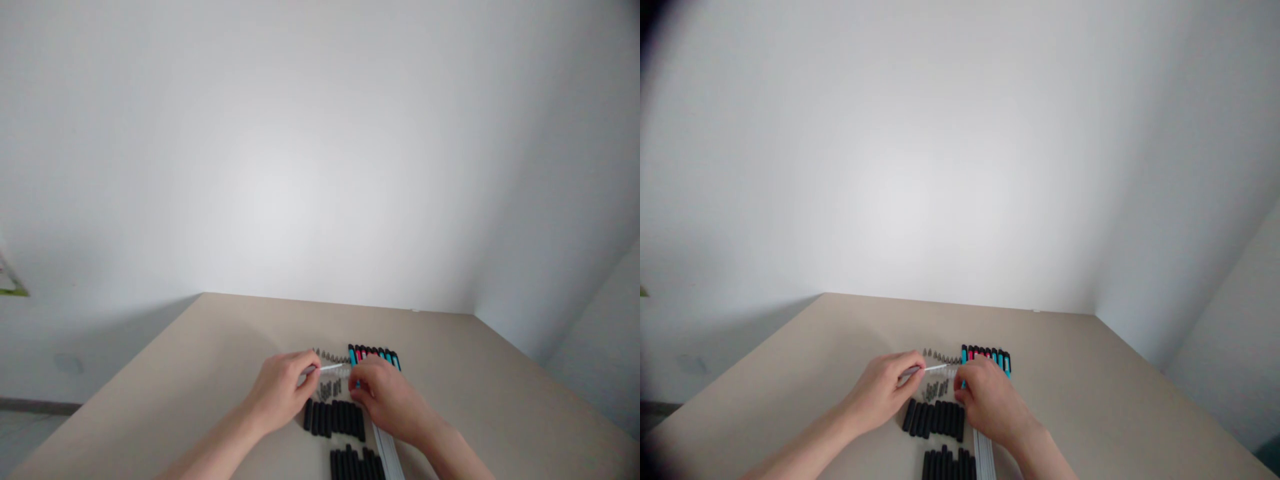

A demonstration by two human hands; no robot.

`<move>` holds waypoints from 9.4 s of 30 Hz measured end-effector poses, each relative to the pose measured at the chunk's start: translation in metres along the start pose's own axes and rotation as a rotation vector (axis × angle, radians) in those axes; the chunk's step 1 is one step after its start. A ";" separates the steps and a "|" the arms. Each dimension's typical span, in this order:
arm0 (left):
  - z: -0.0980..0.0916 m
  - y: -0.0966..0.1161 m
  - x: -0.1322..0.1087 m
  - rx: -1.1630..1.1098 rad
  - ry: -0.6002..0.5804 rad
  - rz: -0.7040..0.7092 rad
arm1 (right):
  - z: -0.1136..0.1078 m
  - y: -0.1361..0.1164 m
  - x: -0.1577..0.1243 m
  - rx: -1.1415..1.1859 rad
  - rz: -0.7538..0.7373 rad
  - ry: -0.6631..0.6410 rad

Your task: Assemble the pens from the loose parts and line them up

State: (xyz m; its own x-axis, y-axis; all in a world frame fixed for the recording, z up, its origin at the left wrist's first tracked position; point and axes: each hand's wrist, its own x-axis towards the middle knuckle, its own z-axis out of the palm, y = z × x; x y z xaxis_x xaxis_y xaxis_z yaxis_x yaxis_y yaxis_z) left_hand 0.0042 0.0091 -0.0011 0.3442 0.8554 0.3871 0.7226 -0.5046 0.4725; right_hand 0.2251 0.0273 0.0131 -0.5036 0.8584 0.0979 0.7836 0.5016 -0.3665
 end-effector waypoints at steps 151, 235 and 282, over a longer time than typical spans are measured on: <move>0.009 -0.002 0.010 -1.313 0.402 -0.248 | 0.003 -0.044 -0.024 -0.101 -0.237 -0.236; 0.011 -0.009 0.001 -0.331 0.117 -0.009 | 0.028 -0.029 0.002 0.992 0.128 0.425; 0.000 -0.001 0.003 -0.022 0.107 0.185 | 0.024 -0.024 0.000 0.255 -0.014 0.286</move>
State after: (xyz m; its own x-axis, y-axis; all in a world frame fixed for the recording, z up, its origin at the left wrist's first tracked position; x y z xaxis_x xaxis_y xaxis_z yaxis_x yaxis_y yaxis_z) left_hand 0.0048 0.0122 -0.0003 0.4031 0.7312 0.5503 0.6394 -0.6552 0.4023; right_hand 0.1974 0.0126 0.0001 -0.3638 0.8649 0.3458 0.6434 0.5018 -0.5782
